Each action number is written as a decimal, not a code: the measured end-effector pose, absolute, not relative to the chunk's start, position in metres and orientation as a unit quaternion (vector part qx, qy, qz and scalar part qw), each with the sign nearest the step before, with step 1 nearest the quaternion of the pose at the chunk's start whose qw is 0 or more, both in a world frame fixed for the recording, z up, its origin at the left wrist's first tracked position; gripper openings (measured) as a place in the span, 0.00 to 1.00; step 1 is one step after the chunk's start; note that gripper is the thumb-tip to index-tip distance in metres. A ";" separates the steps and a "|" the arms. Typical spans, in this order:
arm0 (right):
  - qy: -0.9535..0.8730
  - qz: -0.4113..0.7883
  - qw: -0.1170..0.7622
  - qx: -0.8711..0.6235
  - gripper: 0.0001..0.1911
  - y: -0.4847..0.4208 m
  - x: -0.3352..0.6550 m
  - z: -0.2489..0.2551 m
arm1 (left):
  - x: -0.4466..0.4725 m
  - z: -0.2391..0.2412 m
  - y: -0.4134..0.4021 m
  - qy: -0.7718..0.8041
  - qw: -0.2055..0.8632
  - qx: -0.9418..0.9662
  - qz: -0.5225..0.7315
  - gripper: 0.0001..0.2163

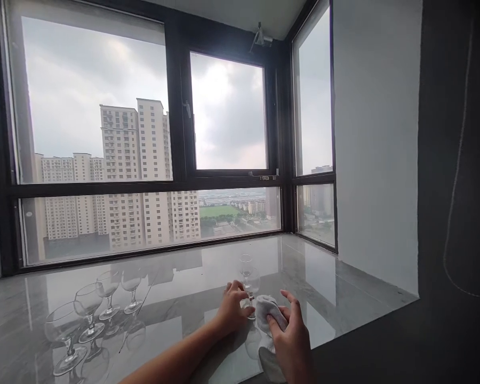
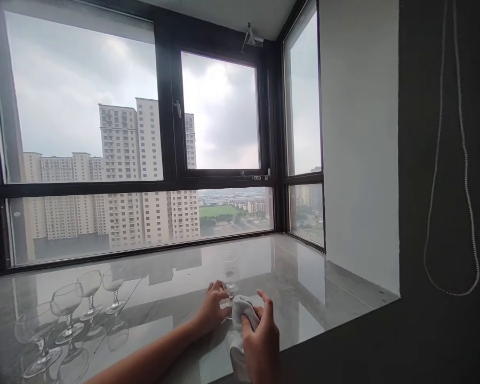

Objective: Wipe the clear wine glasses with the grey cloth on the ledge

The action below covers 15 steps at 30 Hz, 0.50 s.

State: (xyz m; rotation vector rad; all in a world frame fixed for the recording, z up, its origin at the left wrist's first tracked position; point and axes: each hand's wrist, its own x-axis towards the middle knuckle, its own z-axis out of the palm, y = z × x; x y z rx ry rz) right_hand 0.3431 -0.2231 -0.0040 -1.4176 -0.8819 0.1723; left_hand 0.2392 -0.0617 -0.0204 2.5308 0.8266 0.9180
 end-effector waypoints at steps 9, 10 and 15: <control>-0.383 0.071 0.669 -0.633 0.30 -0.229 0.351 -0.001 | 0.249 -0.013 -0.040 0.327 0.089 0.932 0.125 0.29; -0.382 0.069 0.668 -0.635 0.30 -0.230 0.351 -0.001 | 0.249 -0.011 -0.037 0.334 0.082 0.931 0.120 0.29; -0.375 0.061 0.662 -0.646 0.29 -0.229 0.347 -0.002 | 0.244 -0.003 -0.019 0.401 0.068 0.907 0.114 0.27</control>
